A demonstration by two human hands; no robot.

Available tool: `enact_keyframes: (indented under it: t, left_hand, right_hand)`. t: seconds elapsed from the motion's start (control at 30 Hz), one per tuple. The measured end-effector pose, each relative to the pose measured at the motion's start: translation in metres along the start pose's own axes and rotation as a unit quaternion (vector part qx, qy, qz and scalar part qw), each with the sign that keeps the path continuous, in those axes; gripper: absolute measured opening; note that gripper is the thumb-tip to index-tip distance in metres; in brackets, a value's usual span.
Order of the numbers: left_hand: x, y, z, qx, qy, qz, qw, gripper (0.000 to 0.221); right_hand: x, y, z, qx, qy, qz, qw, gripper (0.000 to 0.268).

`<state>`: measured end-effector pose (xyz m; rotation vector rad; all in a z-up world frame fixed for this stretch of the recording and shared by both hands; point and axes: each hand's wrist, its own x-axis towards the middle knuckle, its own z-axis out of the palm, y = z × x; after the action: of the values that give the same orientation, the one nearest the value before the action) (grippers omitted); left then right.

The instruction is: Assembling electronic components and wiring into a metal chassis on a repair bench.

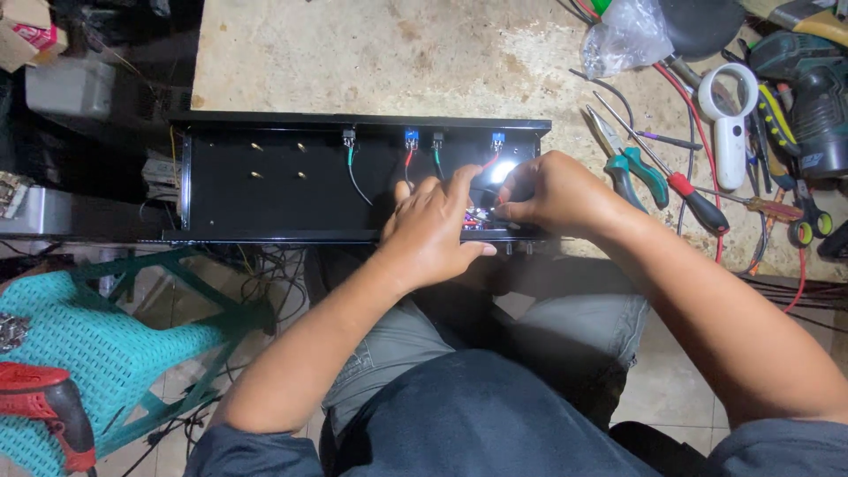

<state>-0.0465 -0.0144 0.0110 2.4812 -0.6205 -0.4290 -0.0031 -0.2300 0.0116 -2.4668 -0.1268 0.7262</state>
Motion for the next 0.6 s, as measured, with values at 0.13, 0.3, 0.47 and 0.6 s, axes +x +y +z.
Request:
enact_keyframes:
  t: [0.13,0.3,0.47,0.6]
  left_hand:
    - [-0.004,0.004,-0.006,0.001,-0.001,0.002,1.0,0.1]
    - [-0.011,-0.002,-0.002,-0.084,0.026,0.024,0.996,0.124]
    - [-0.019,-0.009,-0.014,-0.154,0.071,0.022,0.985,0.091]
    - [-0.015,-0.043,-0.003,-0.019,0.167,0.088,0.982,0.034]
  right_hand:
    - [-0.022,-0.021,-0.01,-0.028,0.013,-0.019,0.999,0.026]
    - [-0.051,-0.016,-0.01,-0.062,0.102,-0.097,0.988,0.032]
    - [-0.051,-0.018,0.003,-0.094,0.044,-0.117,0.988,0.021]
    - [-0.042,0.002,0.008,-0.127,0.066,-0.169,0.975,0.02]
